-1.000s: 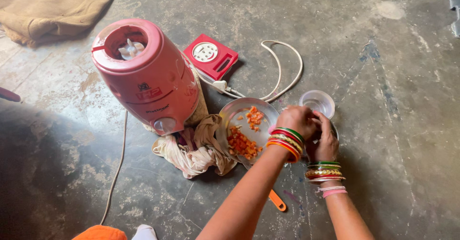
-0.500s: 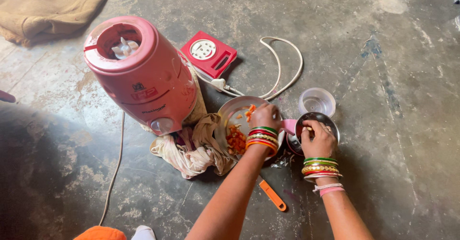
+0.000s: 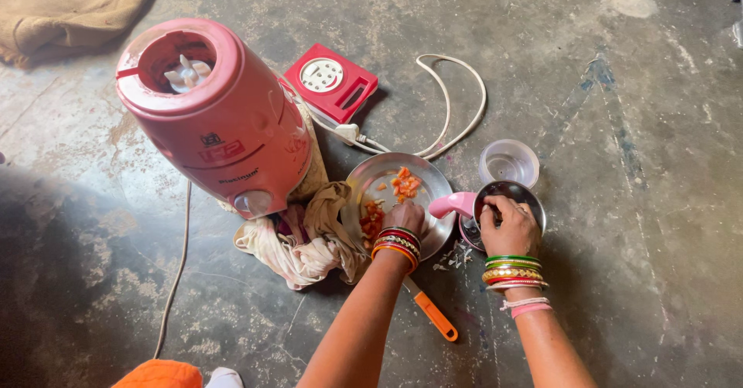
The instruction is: The person transfers chopped orange vegetables from a metal plate into a small metal bowl using their hands. The person sits on the floor next to a pink blender and a power strip.
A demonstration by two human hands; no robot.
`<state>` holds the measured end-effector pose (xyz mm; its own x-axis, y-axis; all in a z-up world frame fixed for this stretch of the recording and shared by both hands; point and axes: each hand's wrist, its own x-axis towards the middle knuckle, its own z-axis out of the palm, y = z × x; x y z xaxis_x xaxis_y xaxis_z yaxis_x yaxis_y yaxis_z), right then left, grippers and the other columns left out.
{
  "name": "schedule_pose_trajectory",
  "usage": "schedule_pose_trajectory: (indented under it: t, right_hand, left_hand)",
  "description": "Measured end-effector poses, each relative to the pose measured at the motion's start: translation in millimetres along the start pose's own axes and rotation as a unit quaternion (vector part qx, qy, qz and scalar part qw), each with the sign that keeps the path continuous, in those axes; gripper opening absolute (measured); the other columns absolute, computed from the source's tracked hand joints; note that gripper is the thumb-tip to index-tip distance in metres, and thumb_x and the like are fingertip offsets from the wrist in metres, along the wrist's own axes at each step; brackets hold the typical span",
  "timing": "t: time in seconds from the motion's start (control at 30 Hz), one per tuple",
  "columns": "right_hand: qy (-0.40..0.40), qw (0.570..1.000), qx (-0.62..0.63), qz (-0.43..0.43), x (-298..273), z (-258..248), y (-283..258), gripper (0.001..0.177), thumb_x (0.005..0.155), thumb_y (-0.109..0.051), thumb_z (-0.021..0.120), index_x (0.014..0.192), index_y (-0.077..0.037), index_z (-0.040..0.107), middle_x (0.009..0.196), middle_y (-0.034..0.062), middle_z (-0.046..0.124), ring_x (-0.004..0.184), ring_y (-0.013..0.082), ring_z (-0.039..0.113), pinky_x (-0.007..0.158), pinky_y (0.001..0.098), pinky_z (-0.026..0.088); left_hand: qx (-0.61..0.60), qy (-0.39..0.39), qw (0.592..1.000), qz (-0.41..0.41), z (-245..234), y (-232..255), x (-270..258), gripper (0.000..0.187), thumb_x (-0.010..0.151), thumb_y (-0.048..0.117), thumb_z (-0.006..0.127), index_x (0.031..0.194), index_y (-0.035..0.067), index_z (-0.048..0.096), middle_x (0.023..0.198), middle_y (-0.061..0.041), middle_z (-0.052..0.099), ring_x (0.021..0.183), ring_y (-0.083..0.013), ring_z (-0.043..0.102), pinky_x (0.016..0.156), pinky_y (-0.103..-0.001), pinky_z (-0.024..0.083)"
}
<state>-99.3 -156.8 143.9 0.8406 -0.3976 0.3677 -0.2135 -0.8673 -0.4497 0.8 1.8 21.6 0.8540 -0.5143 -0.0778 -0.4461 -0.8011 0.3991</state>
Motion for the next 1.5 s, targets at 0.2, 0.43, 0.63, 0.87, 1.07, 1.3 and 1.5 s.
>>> schedule_pose_trajectory:
  t: [0.2,0.43,0.63,0.87,1.07,1.3,1.5]
  right_hand:
    - [0.005,1.000,0.003,0.006,0,-1,-4,0.016,0.089,-0.018,0.067,0.100,-0.011,0.076,0.101,0.0102,0.076,0.094,0.0324,0.068,0.085,0.0436,0.054]
    - [0.003,1.000,-0.004,0.001,0,1,-1,0.016,0.089,-0.017,0.066,0.100,-0.010,0.076,0.101,0.0109,0.076,0.093,0.0333,0.069,0.085,0.0439,0.055]
    - [-0.002,1.000,-0.017,0.019,0,6,2,0.016,0.089,-0.018,0.066,0.099,-0.011,0.076,0.100,0.0114,0.076,0.092,0.0338,0.069,0.085,0.0444,0.055]
    - [-0.005,1.000,-0.019,0.016,1,7,2,0.017,0.089,-0.019,0.065,0.100,-0.012,0.076,0.102,0.0111,0.076,0.093,0.0336,0.069,0.085,0.0442,0.055]
    - [-0.009,0.999,-0.012,0.039,1,5,2,0.018,0.089,-0.017,0.065,0.102,-0.013,0.077,0.098,0.0103,0.077,0.092,0.0318,0.070,0.083,0.0433,0.056]
    - [0.009,0.994,0.105,0.020,1,1,-3,0.033,0.088,-0.006,0.068,0.121,-0.008,0.069,0.105,0.0117,0.075,0.090,0.0232,0.073,0.082,0.0347,0.060]
    - [0.049,0.982,0.179,-0.024,-3,-15,-7,0.042,0.089,0.000,0.068,0.130,-0.005,0.062,0.117,0.0139,0.072,0.091,0.0234,0.074,0.080,0.0346,0.059]
  left_hand:
    - [0.134,-0.055,0.985,-0.091,-13,17,7,0.016,0.096,0.016,0.064,0.100,0.014,0.080,0.102,-0.011,0.073,0.098,-0.0295,0.074,0.073,-0.042,0.061]
    - [0.070,-0.105,0.989,-0.073,26,4,24,0.021,0.098,0.011,0.059,0.105,0.011,0.079,0.111,-0.017,0.075,0.101,-0.0325,0.074,0.078,-0.041,0.062]
    - [0.039,-0.024,0.998,-0.039,47,-17,27,0.021,0.092,0.006,0.060,0.101,0.006,0.079,0.108,-0.020,0.073,0.100,-0.0357,0.074,0.079,-0.044,0.062]
    - [0.001,-0.104,0.992,-0.065,11,-16,12,0.023,0.085,0.018,0.073,0.101,0.002,0.076,0.102,-0.023,0.072,0.099,-0.0374,0.073,0.084,-0.046,0.060]
    - [-0.141,0.093,0.979,-0.111,-36,1,0,0.011,0.081,0.015,0.075,0.090,0.009,0.080,0.091,-0.019,0.074,0.087,-0.0376,0.073,0.079,-0.046,0.059]
    - [-0.364,0.164,0.917,-0.006,-72,53,24,0.018,0.078,0.026,0.079,0.091,0.013,0.080,0.090,-0.009,0.078,0.077,-0.0242,0.077,0.077,-0.036,0.060]
    - [-0.321,0.168,0.931,0.054,-76,101,21,0.017,0.080,0.020,0.076,0.094,0.013,0.081,0.093,-0.012,0.073,0.082,-0.0324,0.073,0.079,-0.041,0.059]
